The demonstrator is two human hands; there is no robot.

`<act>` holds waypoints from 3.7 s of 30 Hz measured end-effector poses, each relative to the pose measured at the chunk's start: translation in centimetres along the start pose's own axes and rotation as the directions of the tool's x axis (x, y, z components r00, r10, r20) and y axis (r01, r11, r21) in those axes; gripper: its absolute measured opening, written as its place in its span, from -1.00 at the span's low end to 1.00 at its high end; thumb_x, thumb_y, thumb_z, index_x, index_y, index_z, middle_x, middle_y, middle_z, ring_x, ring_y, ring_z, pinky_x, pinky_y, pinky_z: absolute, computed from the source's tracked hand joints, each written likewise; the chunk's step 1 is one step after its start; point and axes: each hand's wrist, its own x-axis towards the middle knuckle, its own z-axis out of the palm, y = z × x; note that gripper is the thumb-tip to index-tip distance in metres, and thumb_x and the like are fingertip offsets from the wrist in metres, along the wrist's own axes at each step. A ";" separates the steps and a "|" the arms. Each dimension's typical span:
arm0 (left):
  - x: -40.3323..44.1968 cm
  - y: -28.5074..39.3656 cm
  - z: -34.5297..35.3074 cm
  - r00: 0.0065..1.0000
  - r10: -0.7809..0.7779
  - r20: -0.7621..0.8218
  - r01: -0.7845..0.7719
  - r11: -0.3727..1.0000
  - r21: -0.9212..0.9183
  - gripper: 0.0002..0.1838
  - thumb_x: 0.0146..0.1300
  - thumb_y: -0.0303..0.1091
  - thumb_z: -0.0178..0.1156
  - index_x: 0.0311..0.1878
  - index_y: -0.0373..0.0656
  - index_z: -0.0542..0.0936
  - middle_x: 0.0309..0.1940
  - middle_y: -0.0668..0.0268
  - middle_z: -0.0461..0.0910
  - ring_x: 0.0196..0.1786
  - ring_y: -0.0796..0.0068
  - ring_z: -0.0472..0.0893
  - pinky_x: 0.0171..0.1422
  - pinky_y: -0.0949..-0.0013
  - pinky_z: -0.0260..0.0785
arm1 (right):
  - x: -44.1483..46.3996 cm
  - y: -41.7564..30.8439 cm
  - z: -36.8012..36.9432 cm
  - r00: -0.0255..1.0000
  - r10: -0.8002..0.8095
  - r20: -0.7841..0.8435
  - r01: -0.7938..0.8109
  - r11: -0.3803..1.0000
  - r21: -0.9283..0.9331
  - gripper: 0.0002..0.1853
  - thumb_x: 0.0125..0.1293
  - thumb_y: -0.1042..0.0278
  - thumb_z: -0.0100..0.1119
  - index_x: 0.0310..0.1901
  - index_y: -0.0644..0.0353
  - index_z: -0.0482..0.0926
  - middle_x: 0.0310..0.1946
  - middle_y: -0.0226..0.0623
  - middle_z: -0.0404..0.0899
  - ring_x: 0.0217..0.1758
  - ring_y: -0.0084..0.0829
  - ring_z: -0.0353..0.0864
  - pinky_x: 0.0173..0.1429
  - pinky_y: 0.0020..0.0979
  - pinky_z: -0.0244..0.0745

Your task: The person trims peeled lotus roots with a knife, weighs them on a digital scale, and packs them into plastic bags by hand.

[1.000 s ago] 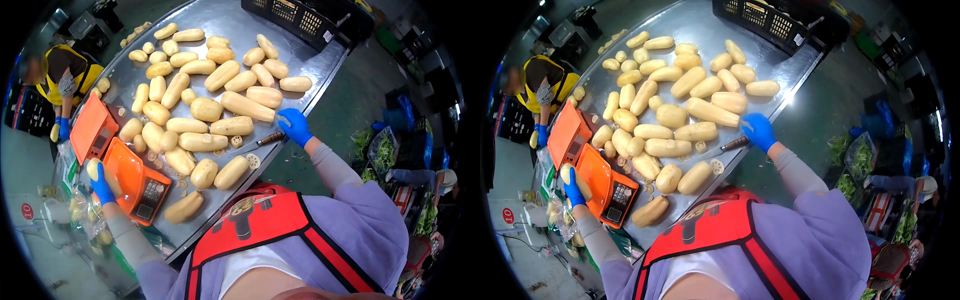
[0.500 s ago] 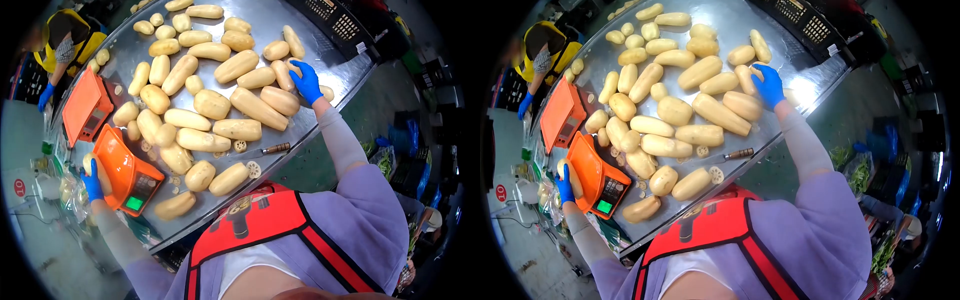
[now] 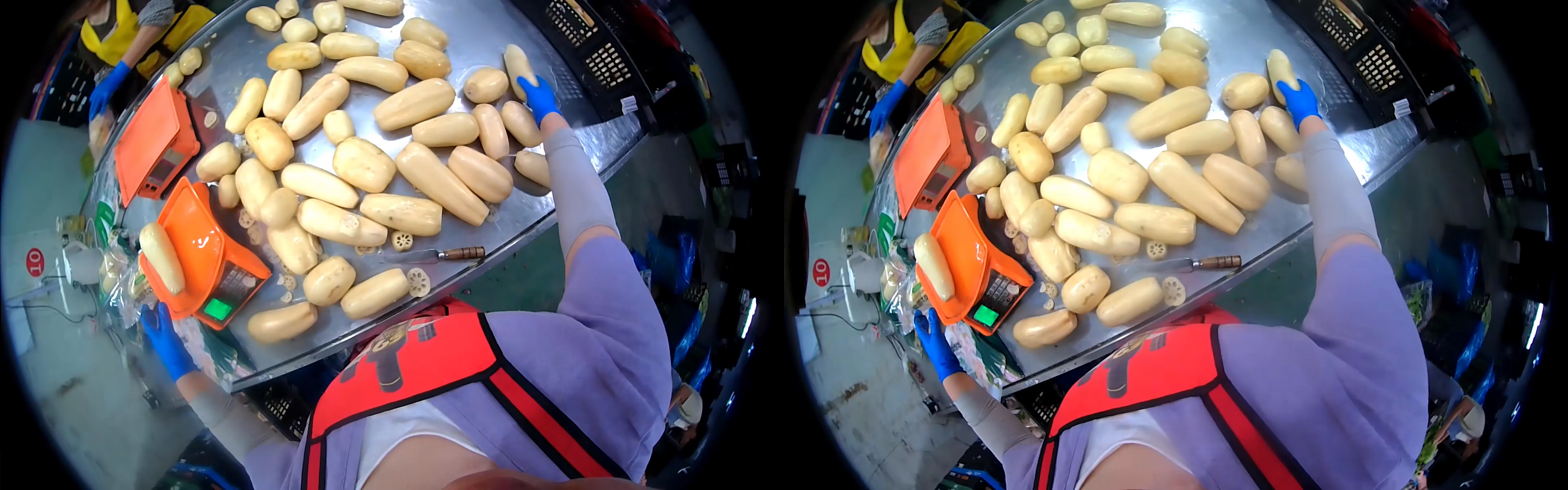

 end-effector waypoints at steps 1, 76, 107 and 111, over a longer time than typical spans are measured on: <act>-0.7 0.4 0.0 1.000 -0.020 -0.002 0.020 1.000 0.010 -0.28 0.25 -0.18 0.15 0.38 -0.23 0.09 0.38 0.11 0.07 0.41 0.31 0.09 0.42 0.28 -0.03 | 0.4 0.3 -0.4 0.997 0.083 -0.008 -0.079 0.969 0.235 -0.26 0.04 -0.06 0.30 0.17 0.25 0.35 0.01 -0.10 0.48 -0.01 -0.27 0.52 0.08 -0.35 0.42; -1.5 -0.7 5.2 0.745 0.667 -0.020 -0.633 0.715 0.296 -0.42 0.13 -0.29 0.25 0.19 -0.32 0.36 0.17 0.04 0.38 0.23 0.11 0.34 0.33 0.17 0.10 | -22.0 5.0 -0.5 0.777 -0.348 -0.525 0.319 0.936 -0.149 -0.38 0.04 0.38 0.25 0.19 0.21 0.33 0.13 -0.08 0.39 0.19 -0.18 0.37 0.26 -0.25 0.26; -5.0 3.3 15.6 0.971 0.100 0.218 0.095 0.674 -0.733 -0.50 0.24 -0.29 0.07 0.21 -0.32 0.36 0.11 0.14 0.40 0.13 0.33 0.41 0.25 0.32 0.20 | -27.1 -6.6 5.5 0.794 -0.232 0.562 -0.246 0.723 0.646 -0.37 0.24 0.02 -0.03 0.27 0.19 0.18 0.11 -0.27 0.38 -0.03 -0.22 0.54 -0.18 -0.39 0.53; -9.4 3.5 21.8 0.901 0.346 0.261 -0.196 0.862 -0.468 -0.47 0.23 -0.29 0.10 0.23 -0.33 0.30 0.10 0.06 0.40 0.16 0.27 0.38 0.26 0.28 0.19 | -28.9 -6.9 8.9 0.593 -0.187 0.783 -0.702 0.356 0.617 -0.16 0.21 -0.33 -0.14 0.34 0.18 0.08 0.23 -0.18 0.29 0.00 -0.13 0.53 -0.21 -0.29 0.57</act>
